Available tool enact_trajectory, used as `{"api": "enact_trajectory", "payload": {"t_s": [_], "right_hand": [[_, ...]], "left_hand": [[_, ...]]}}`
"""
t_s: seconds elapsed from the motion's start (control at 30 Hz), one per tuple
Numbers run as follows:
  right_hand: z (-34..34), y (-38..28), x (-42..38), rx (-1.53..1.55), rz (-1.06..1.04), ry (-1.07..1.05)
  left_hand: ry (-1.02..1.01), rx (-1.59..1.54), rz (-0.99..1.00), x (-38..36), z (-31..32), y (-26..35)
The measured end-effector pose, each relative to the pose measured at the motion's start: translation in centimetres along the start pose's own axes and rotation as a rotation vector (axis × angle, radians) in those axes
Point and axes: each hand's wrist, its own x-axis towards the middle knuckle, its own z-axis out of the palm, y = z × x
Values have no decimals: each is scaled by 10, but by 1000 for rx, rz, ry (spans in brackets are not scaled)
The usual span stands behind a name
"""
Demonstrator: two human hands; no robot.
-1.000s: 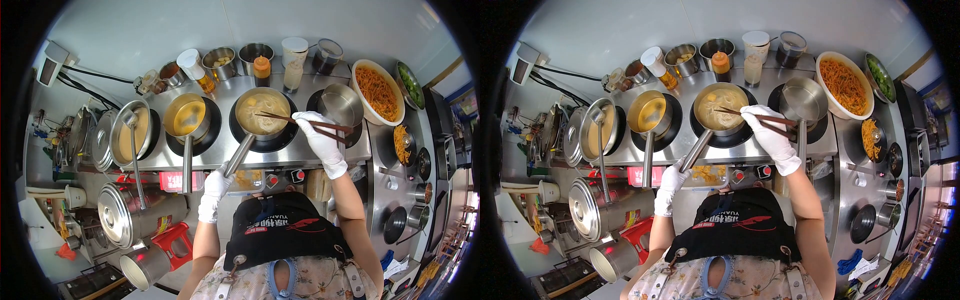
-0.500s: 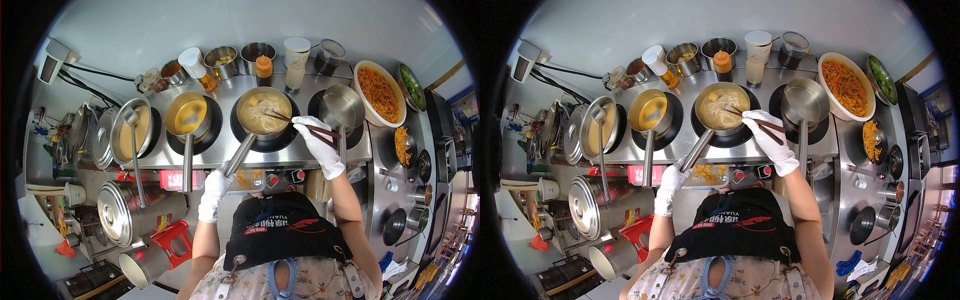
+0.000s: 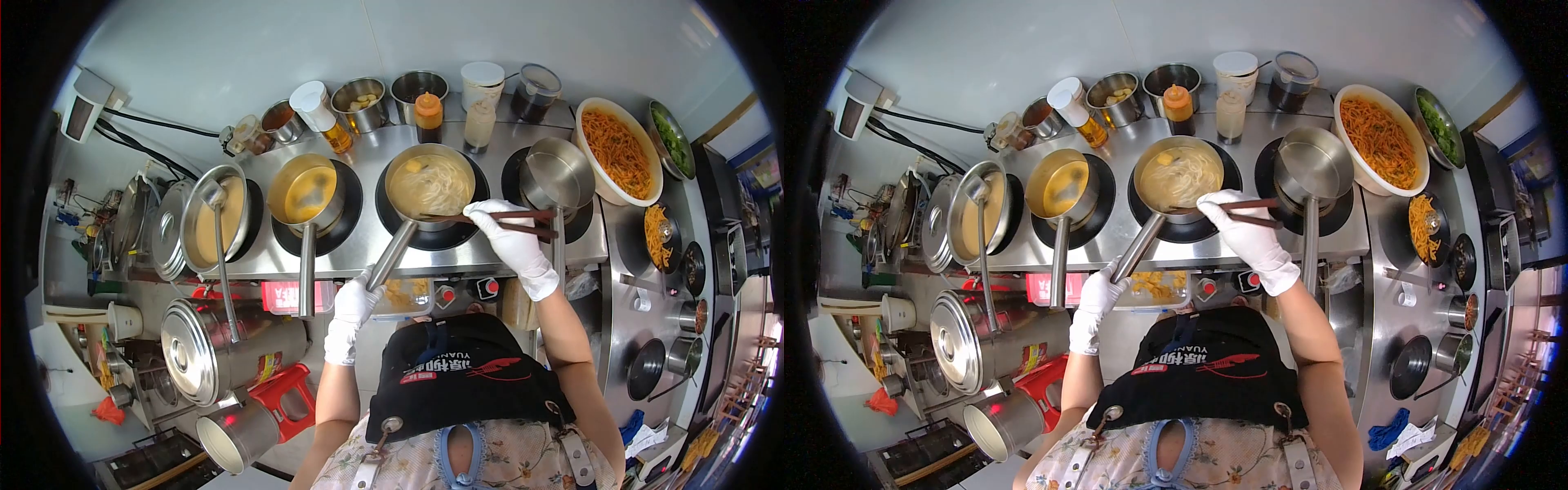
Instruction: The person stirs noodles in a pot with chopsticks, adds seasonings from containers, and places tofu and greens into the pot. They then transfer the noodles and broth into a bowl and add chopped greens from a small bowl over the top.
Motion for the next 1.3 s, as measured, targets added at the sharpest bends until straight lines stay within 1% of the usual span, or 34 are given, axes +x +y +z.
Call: {"api": "enact_trajectory", "payload": {"t_s": [0.07, 0.1, 0.13, 0.2, 0.3, 0.4, 0.43, 0.47, 0.57, 0.6, 0.63, 0.77, 0.8, 0.87, 0.93, 1.0, 1.1, 1.23, 1.3], "right_hand": [[-10, 0, 4, 31, 65, 63], [-15, 4, 6, 74, 22, 93], [-22, -9, 7, -22, 34, 108], [-28, -11, 7, 7, 13, 159], [-30, -6, 7, -2, 12, 177], [-16, 4, 8, -39, 22, 150], [-7, 12, 8, 46, 19, 128], [1, 9, 7, 71, 62, 92], [20, 27, 3, 139, 47, 4], [23, 32, 2, 156, 61, -15], [24, 34, 2, 174, 89, -9], [12, 26, 2, 141, 71, 25], [9, 25, 2, 201, 114, 66], [-4, 18, 3, 81, 29, 87], [-12, 15, 1, 123, -30, 128], [-13, 13, 3, 85, -44, 154], [-11, 27, 2, 62, -28, 151], [-11, 18, -5, 4, 31, 190], [-15, 8, -7, -38, 58, 172]], "left_hand": [[-8, 4, -8, 0, -1, 1], [-13, 5, -14, 1, -1, 1], [-19, 7, -20, 1, -1, 1], [-12, -2, -12, 1, 0, 0], [-3, -5, -5, 1, 1, -1], [-10, -3, -7, 2, 1, -1], [-15, -7, -11, 1, 0, -1], [-15, -6, -10, 1, 0, 0], [-26, -5, -23, 1, 0, 0], [2, 4, 15, 2, 4, -5], [29, 12, 53, 2, 6, -7], [21, 11, 43, 3, 6, -9], [15, 7, 37, 3, 5, -7], [5, 1, 29, 1, 2, -4], [16, 18, 19, 1, 0, -1], [17, 10, 32, 2, 3, -6], [24, 2, 53, 4, 7, -10], [26, 16, 41, 0, 2, -4], [22, 14, 39, 0, 1, -4]]}}
